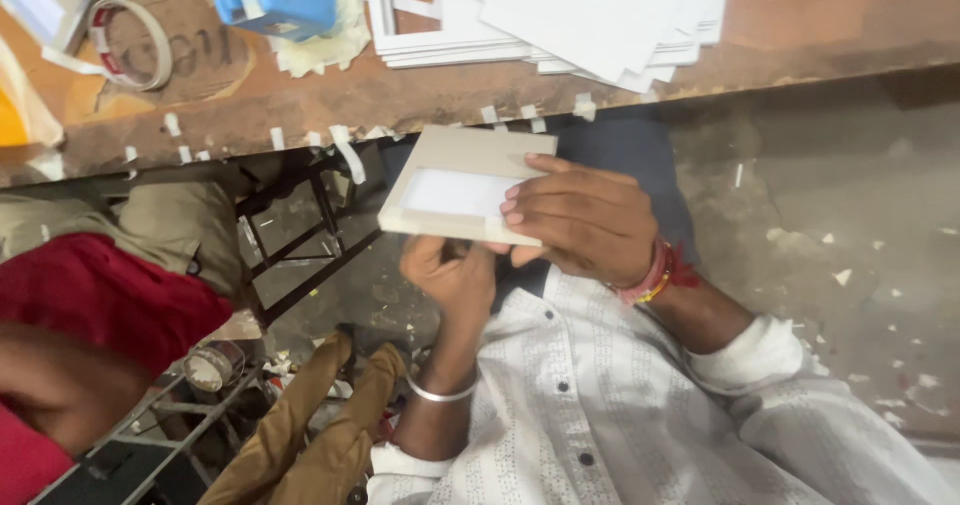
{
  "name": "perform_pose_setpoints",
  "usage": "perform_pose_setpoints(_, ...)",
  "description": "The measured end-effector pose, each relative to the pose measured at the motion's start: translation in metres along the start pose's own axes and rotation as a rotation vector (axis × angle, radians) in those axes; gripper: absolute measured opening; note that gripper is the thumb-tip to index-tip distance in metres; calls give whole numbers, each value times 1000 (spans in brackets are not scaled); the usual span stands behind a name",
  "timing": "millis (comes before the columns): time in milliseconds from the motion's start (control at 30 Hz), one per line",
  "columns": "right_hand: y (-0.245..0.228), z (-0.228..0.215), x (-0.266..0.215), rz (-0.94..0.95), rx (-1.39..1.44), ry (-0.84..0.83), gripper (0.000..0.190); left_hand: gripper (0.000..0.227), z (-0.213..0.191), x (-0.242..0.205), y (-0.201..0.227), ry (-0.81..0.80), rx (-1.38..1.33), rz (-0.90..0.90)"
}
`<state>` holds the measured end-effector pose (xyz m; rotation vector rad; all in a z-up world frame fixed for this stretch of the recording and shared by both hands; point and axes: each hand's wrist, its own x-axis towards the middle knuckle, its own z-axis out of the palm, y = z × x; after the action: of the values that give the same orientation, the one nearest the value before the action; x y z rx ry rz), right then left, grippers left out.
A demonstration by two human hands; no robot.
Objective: The person assembles small photo frames by hand, applying adhesive tape to the edges of frame pieces and pressing them together. The person handles frame parts and tape repeatedly, stacking completed units on the table.
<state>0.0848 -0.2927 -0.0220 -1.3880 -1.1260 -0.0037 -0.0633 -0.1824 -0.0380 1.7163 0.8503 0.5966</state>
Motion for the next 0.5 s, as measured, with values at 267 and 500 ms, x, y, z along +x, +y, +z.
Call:
perform_pose_setpoints(267, -7, -10, 8, 113, 20, 4, 28, 16, 13, 13, -4, 148, 137, 234)
perform_pose_setpoints(500, -6, -13, 8, -91, -148, -119, 24, 46, 10, 1, 35, 73, -557, -4)
